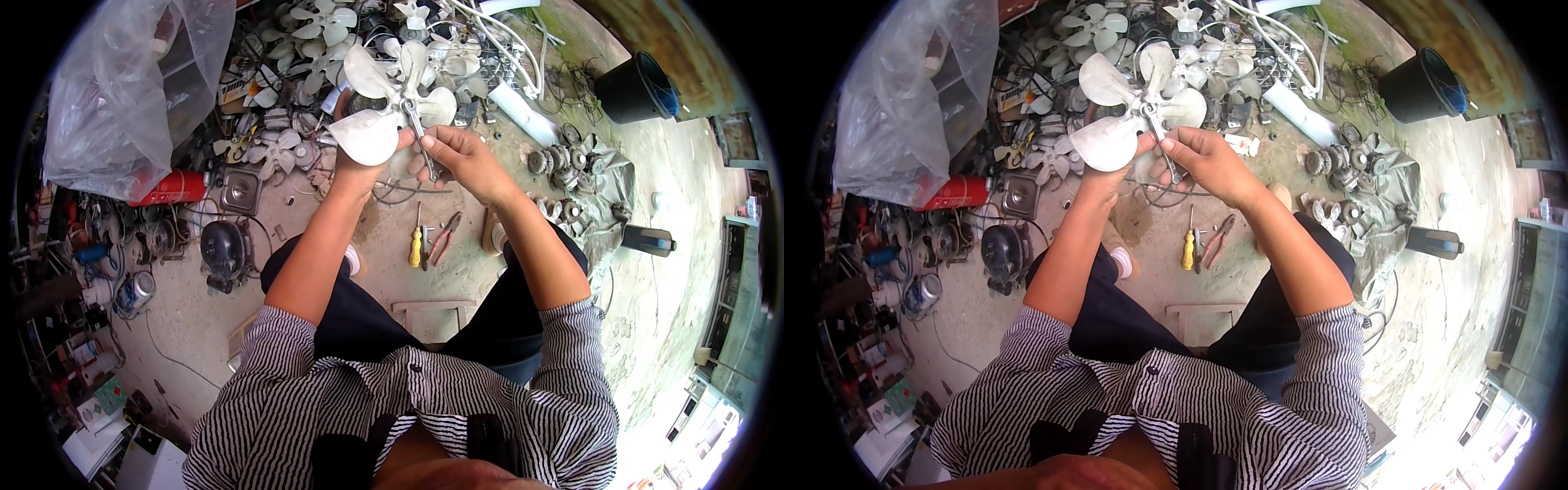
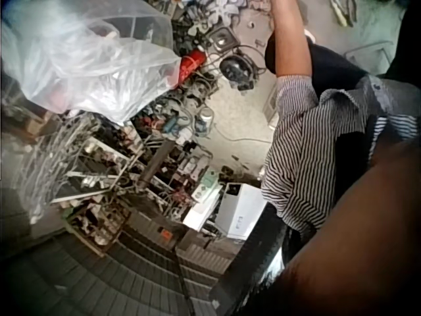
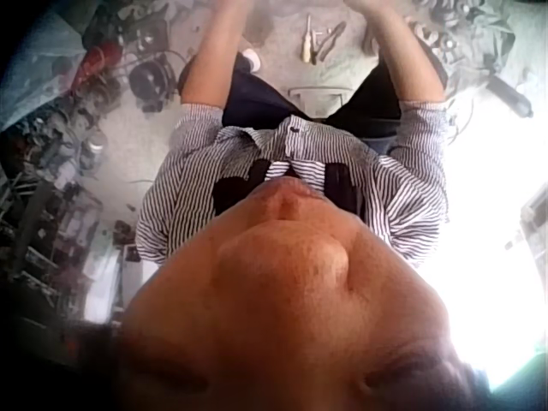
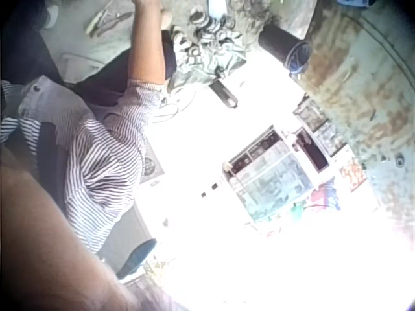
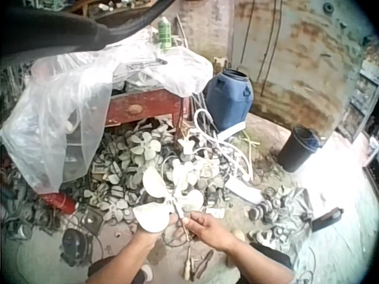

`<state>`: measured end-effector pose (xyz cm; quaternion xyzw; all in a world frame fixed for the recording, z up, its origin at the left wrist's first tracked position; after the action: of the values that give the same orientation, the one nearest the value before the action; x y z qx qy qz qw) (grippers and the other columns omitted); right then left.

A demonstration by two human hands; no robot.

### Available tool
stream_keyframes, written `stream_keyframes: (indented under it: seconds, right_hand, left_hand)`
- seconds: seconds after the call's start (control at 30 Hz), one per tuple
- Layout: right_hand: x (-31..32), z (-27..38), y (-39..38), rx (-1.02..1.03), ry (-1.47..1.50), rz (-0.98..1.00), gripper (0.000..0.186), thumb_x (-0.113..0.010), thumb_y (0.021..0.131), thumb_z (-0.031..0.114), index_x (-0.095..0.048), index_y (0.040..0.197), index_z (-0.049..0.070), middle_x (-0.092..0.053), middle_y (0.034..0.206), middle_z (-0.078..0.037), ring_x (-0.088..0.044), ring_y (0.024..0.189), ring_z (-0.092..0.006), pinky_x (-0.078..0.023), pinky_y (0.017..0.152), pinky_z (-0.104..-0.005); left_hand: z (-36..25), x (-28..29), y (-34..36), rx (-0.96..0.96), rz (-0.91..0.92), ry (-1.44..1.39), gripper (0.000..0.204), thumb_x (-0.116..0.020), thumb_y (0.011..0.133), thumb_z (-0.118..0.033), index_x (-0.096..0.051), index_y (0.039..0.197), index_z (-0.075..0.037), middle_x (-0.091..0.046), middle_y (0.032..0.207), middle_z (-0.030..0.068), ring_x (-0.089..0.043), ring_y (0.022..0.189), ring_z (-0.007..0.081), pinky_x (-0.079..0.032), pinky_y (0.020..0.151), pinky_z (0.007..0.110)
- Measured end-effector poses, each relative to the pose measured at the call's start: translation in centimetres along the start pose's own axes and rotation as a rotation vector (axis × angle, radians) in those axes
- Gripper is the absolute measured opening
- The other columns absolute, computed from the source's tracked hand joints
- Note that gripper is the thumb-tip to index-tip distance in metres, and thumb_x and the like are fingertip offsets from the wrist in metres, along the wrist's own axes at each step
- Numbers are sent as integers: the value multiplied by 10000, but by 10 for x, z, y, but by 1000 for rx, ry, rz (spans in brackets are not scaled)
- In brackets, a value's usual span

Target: The person disassembles and reassembles white plastic fan blades using a wrench and pliers. They remove a blade from a motor housing, tighten the central nut, and reattach the blade to the motor.

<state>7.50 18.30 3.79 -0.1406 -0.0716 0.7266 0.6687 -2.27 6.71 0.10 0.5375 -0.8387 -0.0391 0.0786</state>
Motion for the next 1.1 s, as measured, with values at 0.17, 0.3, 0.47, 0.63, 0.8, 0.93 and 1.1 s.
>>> stream_keyframes:
  seconds: [0.17, 0.3, 0.47, 0.63, 0.8, 0.93, 1.1]
  right_hand:
    - [13, 5, 2, 41, -111, -12, 270, -532, 959, 278, -643, 935, 34, -645, 795, -14, -569, 696, -57, -449, 618, -222]
    - [42, 0, 9, 109, -309, -92, 261, -560, 947, 287, -657, 925, 46, -592, 776, 35, -495, 692, -53, -399, 625, -210]
    - [52, 48, -6, 380, -813, -318, 249, -606, 905, 261, -672, 927, 21, -630, 777, -31, -535, 694, -121, -444, 664, -288]
    - [68, 26, -2, 193, -487, -243, 270, -536, 957, 289, -644, 962, 42, -621, 832, 8, -523, 730, -77, -407, 640, -224]
    - [37, 13, -1, 66, -75, -66, 262, -460, 988, 292, -590, 1009, 65, -604, 807, 21, -480, 683, -36, -375, 646, -181]
    - [16, 8, -2, 18, -54, 11, 253, -478, 979, 275, -597, 1009, 54, -648, 855, -1, -528, 679, -51, -399, 627, -203]
    - [5, 4, 0, -4, -28, 68, 265, -474, 982, 276, -594, 1026, 44, -668, 869, -27, -549, 676, -61, -415, 639, -202]
  left_hand:
    - [-19, 1, -7, 135, 23, -200, 857, -839, 636, -80, -322, 1314, 4, -615, 1049, 80, -585, 947, 172, -475, 863, 302]
    - [-33, 5, -8, 142, 75, -154, 913, -855, 619, -113, -292, 1326, 13, -640, 968, 68, -600, 889, 166, -474, 870, 307]
    - [-38, 2, -9, 51, 243, 160, 712, -872, 595, -198, -496, 1156, 27, -653, 906, 58, -606, 882, 166, -371, 1003, 344]
    - [-13, -2, -6, 205, 151, -97, 522, -871, 595, -178, -599, 1002, 4, -640, 916, 52, -597, 888, 159, -374, 1003, 320]
    - [-15, 3, -7, 326, 51, -291, 452, -830, 655, -88, -594, 1035, -23, -620, 1005, 50, -575, 912, 148, -487, 779, 284]
    - [-21, 1, -10, 388, 77, -288, 450, -821, 675, -119, -589, 1050, -28, -620, 1004, 43, -573, 907, 145, -482, 789, 288]
    - [-24, 1, -9, 287, 73, -247, 418, -817, 684, -133, -600, 1028, -37, -619, 983, 33, -571, 893, 140, -479, 793, 287]
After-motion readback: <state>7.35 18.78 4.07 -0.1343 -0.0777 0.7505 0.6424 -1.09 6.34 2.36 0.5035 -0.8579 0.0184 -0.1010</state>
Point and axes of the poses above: each hand's wrist, its own y-axis towards the middle knuckle, its own x-axis out of the back of the hand, z = x × y, the point moved 8 cm from there along y, towards the middle knuckle
